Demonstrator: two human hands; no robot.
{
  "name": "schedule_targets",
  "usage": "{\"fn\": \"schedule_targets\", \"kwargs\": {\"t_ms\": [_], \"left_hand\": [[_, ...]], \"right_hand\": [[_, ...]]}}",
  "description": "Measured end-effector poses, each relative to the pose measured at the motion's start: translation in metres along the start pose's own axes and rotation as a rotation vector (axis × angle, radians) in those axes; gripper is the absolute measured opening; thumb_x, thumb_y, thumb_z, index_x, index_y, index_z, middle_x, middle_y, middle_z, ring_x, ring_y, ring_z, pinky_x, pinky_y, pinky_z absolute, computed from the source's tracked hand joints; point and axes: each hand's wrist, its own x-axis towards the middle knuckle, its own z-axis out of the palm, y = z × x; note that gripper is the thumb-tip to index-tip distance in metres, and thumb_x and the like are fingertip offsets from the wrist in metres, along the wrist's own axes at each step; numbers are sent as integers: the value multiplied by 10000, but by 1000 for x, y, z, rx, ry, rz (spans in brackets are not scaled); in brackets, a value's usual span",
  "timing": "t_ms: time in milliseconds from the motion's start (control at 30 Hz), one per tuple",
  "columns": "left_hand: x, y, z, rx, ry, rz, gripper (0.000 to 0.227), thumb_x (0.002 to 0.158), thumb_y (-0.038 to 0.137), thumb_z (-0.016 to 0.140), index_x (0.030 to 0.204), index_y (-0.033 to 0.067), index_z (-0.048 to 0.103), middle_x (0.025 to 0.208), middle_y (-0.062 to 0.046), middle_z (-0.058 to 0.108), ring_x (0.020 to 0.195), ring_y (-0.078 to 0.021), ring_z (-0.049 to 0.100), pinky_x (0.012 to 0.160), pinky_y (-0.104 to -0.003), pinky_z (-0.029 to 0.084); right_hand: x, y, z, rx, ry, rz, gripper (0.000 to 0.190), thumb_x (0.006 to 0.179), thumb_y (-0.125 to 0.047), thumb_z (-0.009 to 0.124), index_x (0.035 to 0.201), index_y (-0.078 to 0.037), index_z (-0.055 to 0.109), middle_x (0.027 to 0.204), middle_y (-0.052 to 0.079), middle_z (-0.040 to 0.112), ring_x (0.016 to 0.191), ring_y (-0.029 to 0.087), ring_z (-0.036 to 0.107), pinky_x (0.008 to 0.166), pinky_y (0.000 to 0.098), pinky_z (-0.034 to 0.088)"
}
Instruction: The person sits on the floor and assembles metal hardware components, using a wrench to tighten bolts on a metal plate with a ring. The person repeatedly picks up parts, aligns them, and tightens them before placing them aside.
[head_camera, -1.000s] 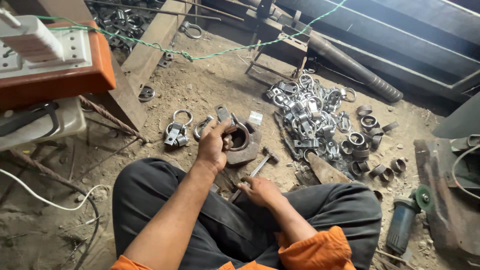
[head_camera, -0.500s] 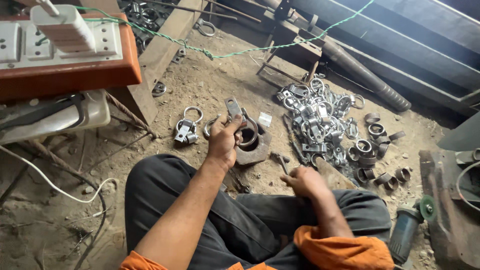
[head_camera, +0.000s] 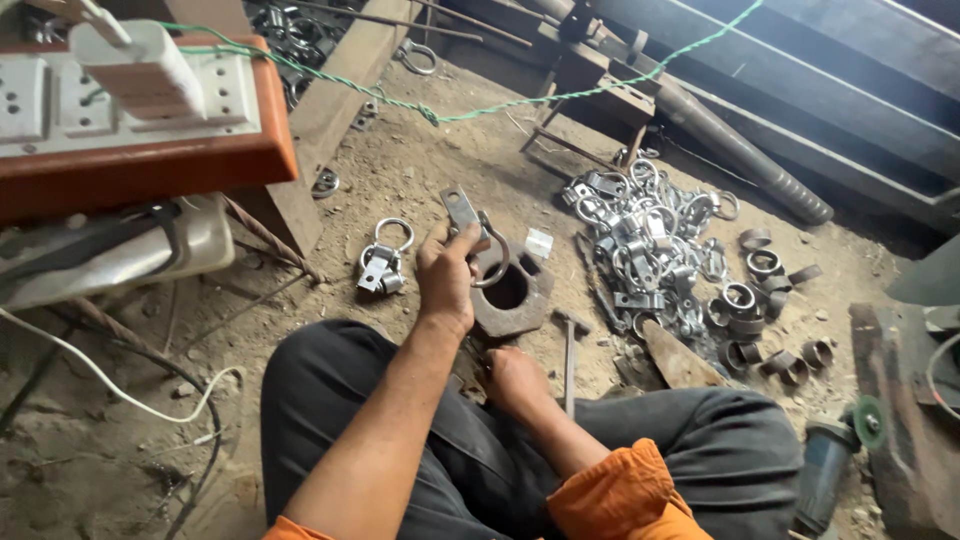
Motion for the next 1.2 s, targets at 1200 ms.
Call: {"fn": "schedule_targets", "kwargs": {"t_ms": [1200], "left_hand": [[5, -2, 10, -25, -270, -34, 378, 925, 130, 682, 1286, 18, 659, 859, -22, 703, 658, -41, 565, 493, -172, 379]], "right_hand": [[45, 0, 47, -251, -112, 34, 159, 904, -181, 598, 872, -127, 744, 846, 144, 754, 810, 333, 749, 688, 485, 593]]}}
